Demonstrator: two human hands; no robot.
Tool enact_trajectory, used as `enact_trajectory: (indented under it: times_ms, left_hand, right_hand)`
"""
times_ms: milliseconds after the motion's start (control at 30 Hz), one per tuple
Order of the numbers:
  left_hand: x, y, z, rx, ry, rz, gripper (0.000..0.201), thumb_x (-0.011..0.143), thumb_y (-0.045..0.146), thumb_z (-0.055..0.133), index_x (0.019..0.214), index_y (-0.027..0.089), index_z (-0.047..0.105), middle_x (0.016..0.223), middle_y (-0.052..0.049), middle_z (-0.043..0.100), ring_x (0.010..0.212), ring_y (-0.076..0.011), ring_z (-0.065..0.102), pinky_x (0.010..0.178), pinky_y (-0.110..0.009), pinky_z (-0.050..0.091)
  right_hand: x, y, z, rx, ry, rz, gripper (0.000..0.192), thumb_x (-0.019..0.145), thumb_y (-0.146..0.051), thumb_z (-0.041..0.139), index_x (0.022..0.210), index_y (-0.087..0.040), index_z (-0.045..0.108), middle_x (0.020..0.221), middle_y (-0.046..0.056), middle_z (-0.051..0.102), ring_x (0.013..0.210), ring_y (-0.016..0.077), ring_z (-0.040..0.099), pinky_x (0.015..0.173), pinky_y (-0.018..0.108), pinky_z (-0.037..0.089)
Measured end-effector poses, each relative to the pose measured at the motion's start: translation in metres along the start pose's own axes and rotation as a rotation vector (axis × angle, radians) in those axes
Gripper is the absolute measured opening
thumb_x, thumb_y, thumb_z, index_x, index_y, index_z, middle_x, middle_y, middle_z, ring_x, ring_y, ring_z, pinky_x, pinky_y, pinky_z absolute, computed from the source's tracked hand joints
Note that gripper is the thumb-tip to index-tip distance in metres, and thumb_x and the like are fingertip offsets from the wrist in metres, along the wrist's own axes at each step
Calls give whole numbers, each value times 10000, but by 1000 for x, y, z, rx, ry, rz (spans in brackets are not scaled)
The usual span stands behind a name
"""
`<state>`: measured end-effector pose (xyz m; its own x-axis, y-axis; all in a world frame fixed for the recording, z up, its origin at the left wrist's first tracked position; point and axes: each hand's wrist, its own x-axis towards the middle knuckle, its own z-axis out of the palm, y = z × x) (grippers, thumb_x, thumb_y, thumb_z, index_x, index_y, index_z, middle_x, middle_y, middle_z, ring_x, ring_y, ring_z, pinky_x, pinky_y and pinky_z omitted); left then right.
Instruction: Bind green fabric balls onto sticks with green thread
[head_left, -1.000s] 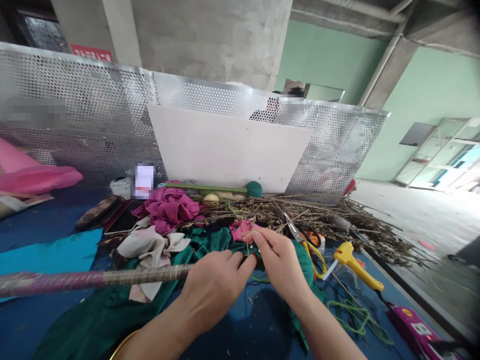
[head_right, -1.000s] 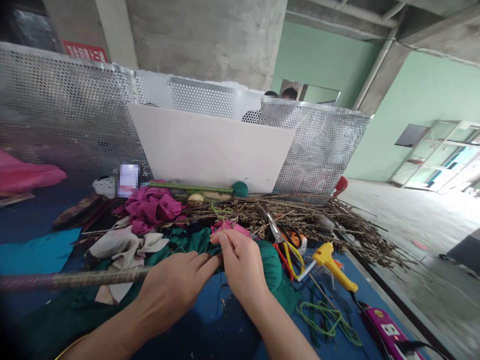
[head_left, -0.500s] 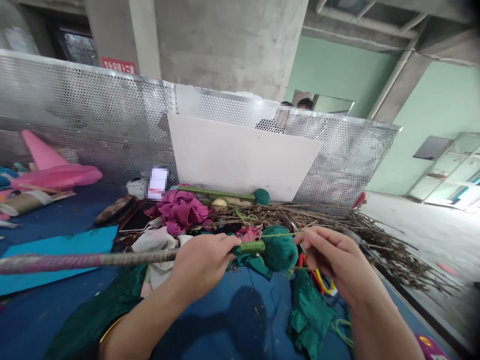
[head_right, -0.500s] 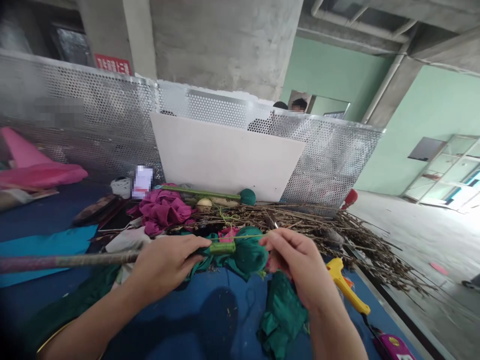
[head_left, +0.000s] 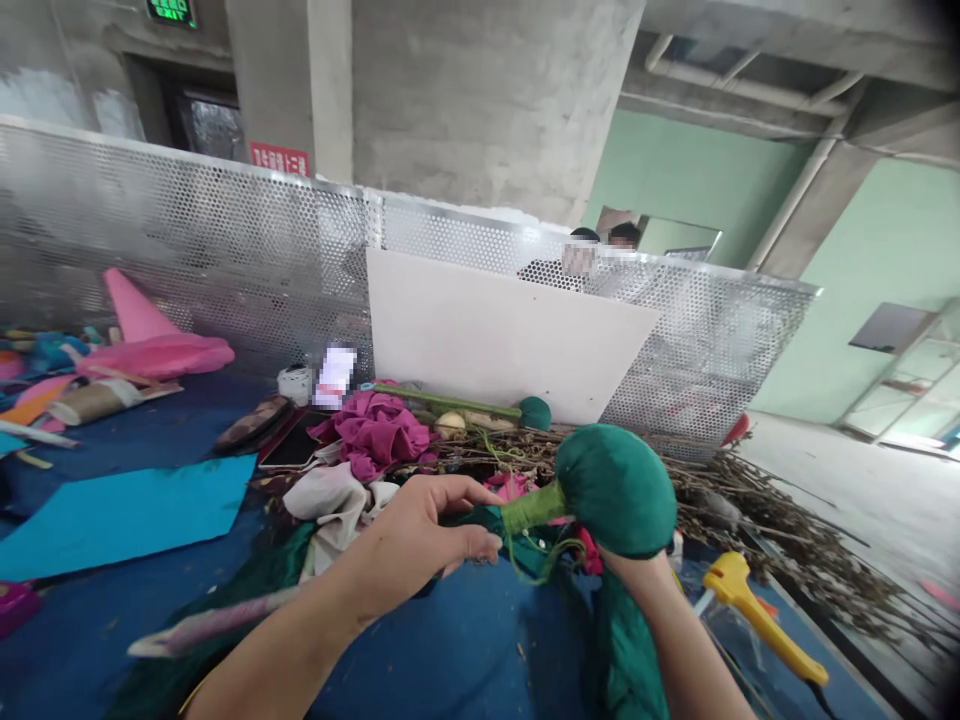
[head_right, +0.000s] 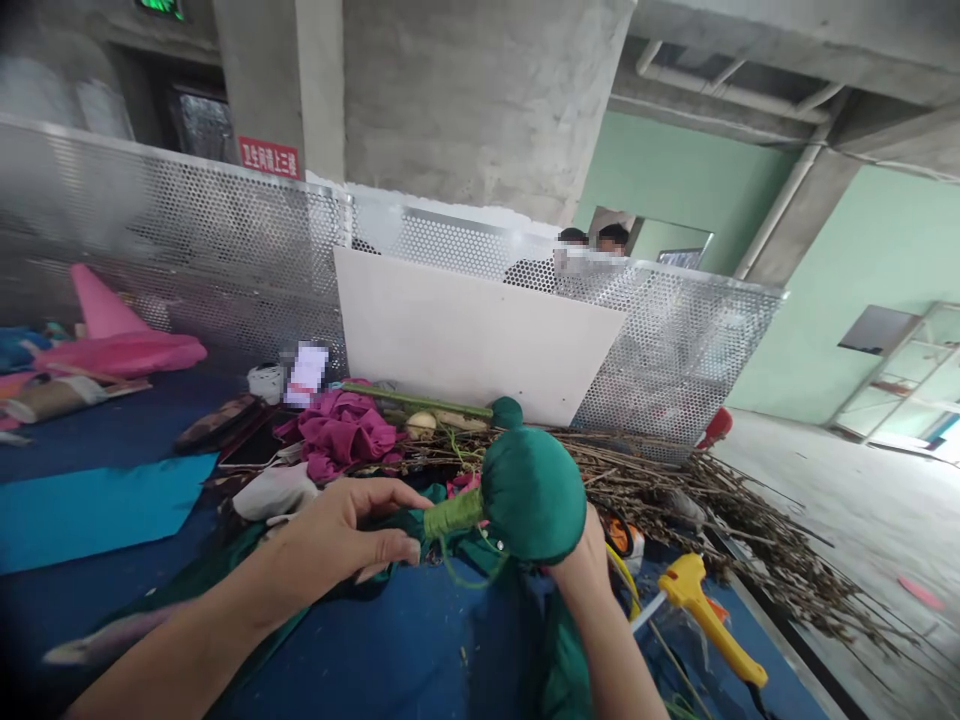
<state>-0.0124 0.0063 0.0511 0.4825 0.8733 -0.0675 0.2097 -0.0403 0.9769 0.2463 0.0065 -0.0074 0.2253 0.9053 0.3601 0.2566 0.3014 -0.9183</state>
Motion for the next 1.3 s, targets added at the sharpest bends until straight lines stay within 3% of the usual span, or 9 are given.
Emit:
enact_trajectory:
  times_ms: [200,300,400,633,800,900,1000,1133,1300]
  left_hand:
    - [-3,4,-1,-298,-48,-20,415,648,335,766,977,136,610,643,-24,677,365,-36,380,367,-180,204]
    - [-3,4,-4,-350,-50,-16,433,644,358,781,969,135,602,636,-14,666,361,-27,372,358,-174,190]
    - [0,1,-9,-384,-86,-2,452,647,396,787,970,145,594,644,-6,661,361,-26,373,349,-172,200]
    - [6,-4,-17,-372,-193,-51,468,678,483,765,962,152,596,686,14,619,386,-25,380,346,-170,196]
    - [8,-5,-15,-385,-232,-79,469,695,511,744,945,155,567,669,29,577,387,-14,324,342,-157,153]
    - [10,-9,-13,-407,-244,-81,432,732,490,722,964,179,529,645,47,563,375,-9,292,341,-147,145]
    - [11,-13,-7,-397,-277,-99,387,760,474,696,944,182,522,641,55,551,370,-6,290,341,-151,138]
    - [12,-14,1,-375,-262,-104,421,721,503,717,899,181,511,601,78,516,345,2,266,341,-168,101]
    - [14,-14,3,-418,-267,-122,469,668,523,750,873,180,503,562,87,508,322,8,230,340,-180,79]
  right_hand:
    - [-35,-30,53,104,-273,-52,362,847,-531,584,940,-196,685,916,75,706,964,249,635,825,359,515]
    - [-48,-41,67,101,-431,-112,303,855,-480,591,873,-184,653,785,37,666,756,189,625,679,272,501]
    - [-53,-46,67,-62,-355,-197,284,923,-349,516,708,-184,602,649,4,588,620,142,547,585,228,437]
    - [-65,-48,62,-7,-29,-484,207,917,-198,508,764,-209,648,811,52,574,805,192,559,690,283,454]
    - [-68,-42,67,369,-13,-340,300,921,-263,514,660,-206,652,1034,94,618,984,247,563,766,352,479]
    - [-64,-48,71,693,-131,-235,312,915,-329,531,647,-214,642,873,81,645,994,257,586,763,367,508]
    - [-62,-54,74,880,-209,-140,334,912,-425,528,680,-220,653,624,22,524,717,199,602,604,311,521]
    - [-65,-51,75,809,-129,-5,344,902,-399,568,636,-189,624,511,-48,346,430,86,315,373,179,289]
    - [-71,-43,73,596,5,-13,379,900,-382,587,589,-166,591,525,-31,416,483,85,338,441,218,250]
